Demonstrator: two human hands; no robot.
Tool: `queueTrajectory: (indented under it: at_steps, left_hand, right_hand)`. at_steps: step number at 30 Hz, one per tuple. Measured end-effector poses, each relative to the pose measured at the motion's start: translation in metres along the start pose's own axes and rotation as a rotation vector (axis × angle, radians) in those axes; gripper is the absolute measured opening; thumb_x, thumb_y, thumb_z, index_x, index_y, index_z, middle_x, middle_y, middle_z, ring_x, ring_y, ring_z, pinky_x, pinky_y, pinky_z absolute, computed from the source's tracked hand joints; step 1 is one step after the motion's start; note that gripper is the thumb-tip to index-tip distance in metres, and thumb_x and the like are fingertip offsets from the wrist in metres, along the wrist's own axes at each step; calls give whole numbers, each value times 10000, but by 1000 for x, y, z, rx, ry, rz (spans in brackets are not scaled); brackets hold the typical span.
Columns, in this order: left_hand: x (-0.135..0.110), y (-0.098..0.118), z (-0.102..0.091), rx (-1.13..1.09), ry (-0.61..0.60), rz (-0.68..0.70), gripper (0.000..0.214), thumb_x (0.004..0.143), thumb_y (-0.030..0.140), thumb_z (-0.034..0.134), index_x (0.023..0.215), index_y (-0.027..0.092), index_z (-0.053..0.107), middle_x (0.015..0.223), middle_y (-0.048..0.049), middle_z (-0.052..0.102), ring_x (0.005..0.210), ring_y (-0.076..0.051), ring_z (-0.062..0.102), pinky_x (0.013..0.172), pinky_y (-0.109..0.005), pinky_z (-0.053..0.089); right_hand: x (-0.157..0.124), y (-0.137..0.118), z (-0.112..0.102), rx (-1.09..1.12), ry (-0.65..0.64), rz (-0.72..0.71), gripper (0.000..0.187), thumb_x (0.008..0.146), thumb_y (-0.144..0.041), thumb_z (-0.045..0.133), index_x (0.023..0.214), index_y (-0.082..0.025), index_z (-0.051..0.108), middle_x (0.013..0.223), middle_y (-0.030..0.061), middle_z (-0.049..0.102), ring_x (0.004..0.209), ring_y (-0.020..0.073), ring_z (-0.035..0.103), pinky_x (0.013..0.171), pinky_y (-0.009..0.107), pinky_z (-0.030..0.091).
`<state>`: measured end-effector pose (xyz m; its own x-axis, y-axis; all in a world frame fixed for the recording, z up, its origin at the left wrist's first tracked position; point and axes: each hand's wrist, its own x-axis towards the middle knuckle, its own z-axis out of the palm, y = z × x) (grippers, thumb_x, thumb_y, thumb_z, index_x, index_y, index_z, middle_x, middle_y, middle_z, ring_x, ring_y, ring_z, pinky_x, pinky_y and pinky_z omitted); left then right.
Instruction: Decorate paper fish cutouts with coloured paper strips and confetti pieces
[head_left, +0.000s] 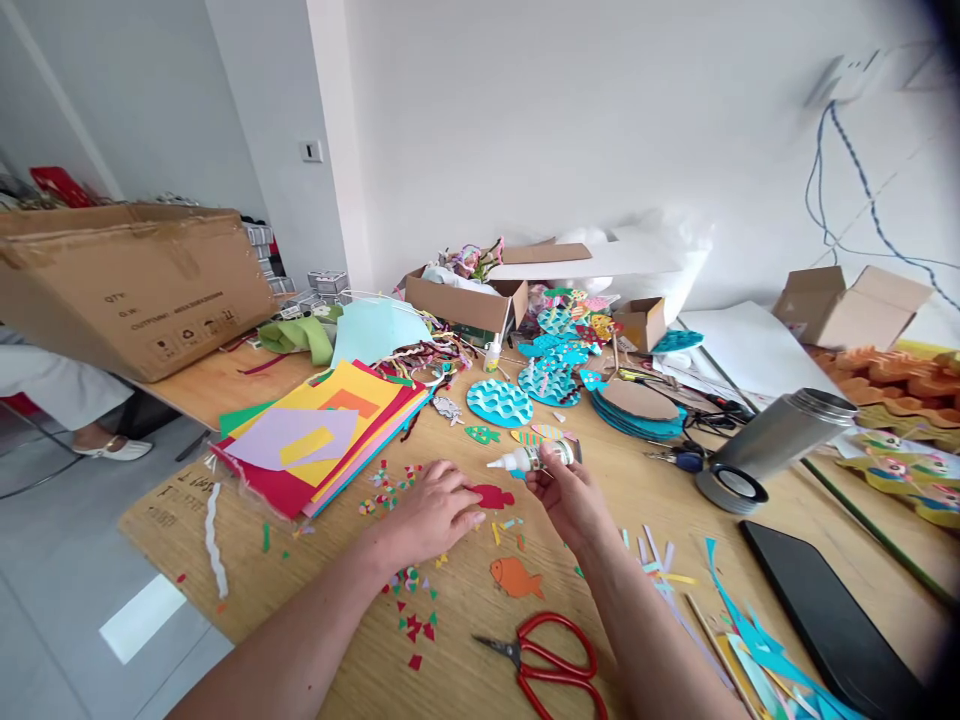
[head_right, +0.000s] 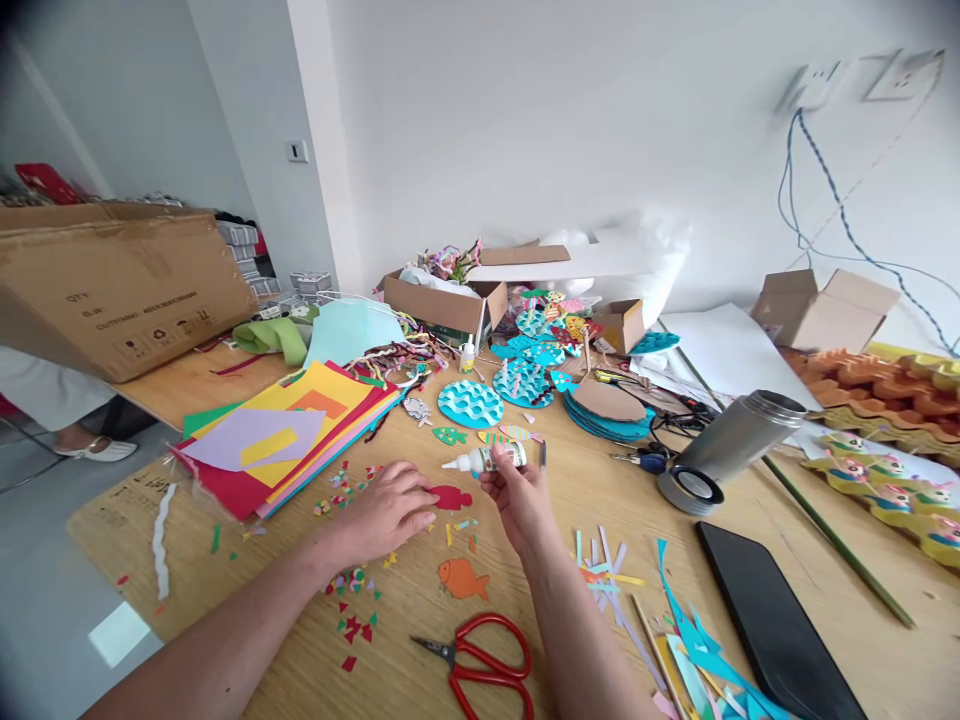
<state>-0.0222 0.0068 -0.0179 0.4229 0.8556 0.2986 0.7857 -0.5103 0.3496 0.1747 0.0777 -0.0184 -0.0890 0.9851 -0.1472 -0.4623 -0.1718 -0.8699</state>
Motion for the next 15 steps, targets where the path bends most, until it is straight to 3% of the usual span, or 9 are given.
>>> queueTrajectory:
  at_steps: [3,9,15]
  left_hand:
    - [2,-3,-2,-18,28,-21,272,941,312,419,1003,219,667,983,-23,644,1016,-190,467,936,-359,393]
    - [3,-7,-1,0,22,-17,284,937,284,421,900,202,691,907,-34,643,981,-192,482,900,-352,412]
    - [-1,-11,-1,35,13,-56,294,835,89,475,1013,213,673,981,-55,605,1033,-204,463,918,-356,418]
  right_hand:
    - [-1,4,3,-64,-24,-46,371,496,-350,870,700,-171,617,632,-22,609,508,92,549,462,208,467]
    - [0,13,0,-252,39,-208,373,603,-435,803,757,-168,593,629,-11,612,528,106,532,494,229,427]
    - [-3,20,0,-415,86,-346,348,677,-462,741,766,-162,589,631,-6,598,529,118,510,502,248,408]
